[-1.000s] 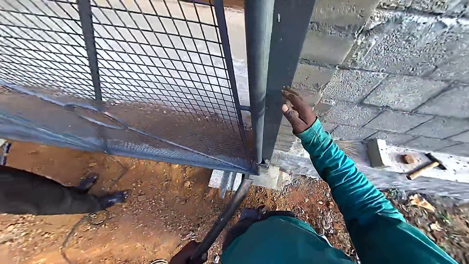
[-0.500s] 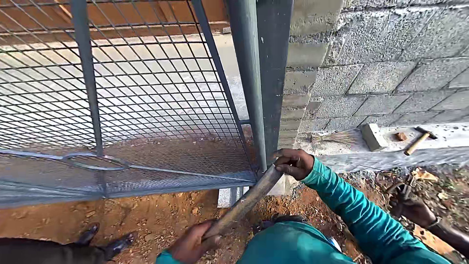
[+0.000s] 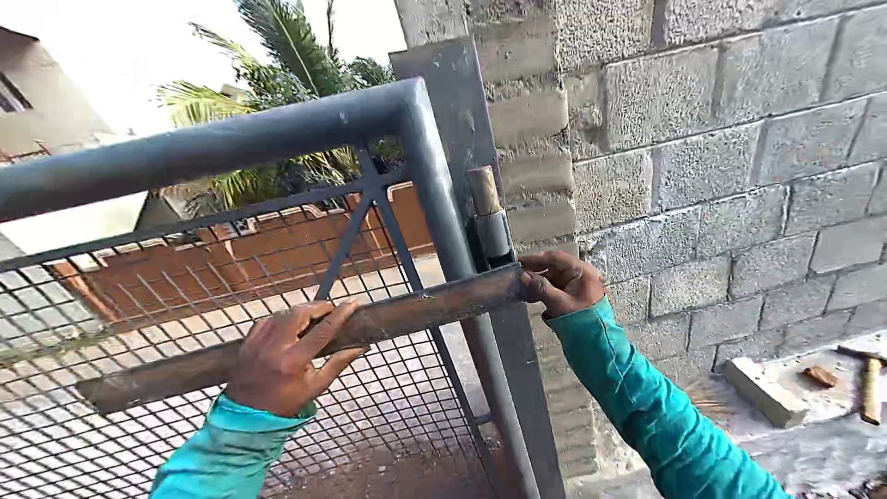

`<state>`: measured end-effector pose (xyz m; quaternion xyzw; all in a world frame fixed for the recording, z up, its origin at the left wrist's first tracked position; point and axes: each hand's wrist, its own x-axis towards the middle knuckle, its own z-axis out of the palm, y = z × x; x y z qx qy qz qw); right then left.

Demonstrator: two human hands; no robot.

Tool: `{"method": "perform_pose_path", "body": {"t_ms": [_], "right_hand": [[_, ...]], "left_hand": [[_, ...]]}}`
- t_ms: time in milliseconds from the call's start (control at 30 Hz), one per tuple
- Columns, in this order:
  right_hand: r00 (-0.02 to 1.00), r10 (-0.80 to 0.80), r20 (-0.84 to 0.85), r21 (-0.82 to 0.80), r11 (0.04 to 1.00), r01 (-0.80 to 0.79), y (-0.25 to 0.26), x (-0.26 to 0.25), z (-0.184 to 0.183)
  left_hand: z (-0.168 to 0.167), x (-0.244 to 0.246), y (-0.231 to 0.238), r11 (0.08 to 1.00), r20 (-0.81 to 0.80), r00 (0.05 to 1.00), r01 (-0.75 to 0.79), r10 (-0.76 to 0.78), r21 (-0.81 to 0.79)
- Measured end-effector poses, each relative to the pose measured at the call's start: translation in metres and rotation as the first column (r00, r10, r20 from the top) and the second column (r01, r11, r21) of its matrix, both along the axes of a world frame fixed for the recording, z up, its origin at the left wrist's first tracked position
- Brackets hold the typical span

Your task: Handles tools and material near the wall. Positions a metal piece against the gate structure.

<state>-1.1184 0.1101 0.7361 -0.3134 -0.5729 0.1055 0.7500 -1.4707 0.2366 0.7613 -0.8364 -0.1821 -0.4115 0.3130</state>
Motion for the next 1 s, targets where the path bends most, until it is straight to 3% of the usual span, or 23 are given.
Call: {"method": "perform_pose_path", "body": {"t_ms": [200,267,400,600,733,900,1000], "right_hand": [[0.974,-0.149,0.169,0.182,0.976,0.117,0.030,0.009,0.072],[0.956,-0.205,0.212,0.151,0.973,0.175,0.033,0.009,0.092],[0.961,-0.172,0.214,0.040,0.985,0.167,0.048,0.010,0.104],[0.953,-0.217,0.212,0.095,0.975,0.201,0.059,0.008,0.108],[0.951,-0.164,0.261,0.031,0.986,0.162,0.052,0.014,0.120],[0.863,-0.087,0.497,-0.076,0.987,0.144,0.038,0.032,0.132],[0.856,-0.055,0.513,-0.133,0.981,0.143,0.035,0.033,0.137]], "left_hand": [[0.069,0.004,0.030,0.995,0.016,0.999,0.041,-0.043,0.094],[0.086,0.004,0.033,0.994,-0.005,0.999,0.039,-0.039,0.099],[0.105,0.004,0.038,0.996,-0.025,1.000,0.015,-0.013,0.091],[0.116,0.006,0.051,0.996,-0.021,1.000,-0.011,0.013,0.092],[0.117,0.005,0.053,0.993,-0.021,0.999,-0.022,0.025,0.112],[0.116,0.005,0.055,0.995,-0.011,1.000,-0.013,0.014,0.102],[0.115,0.006,0.055,0.992,-0.024,1.000,-0.010,0.013,0.126]]}}
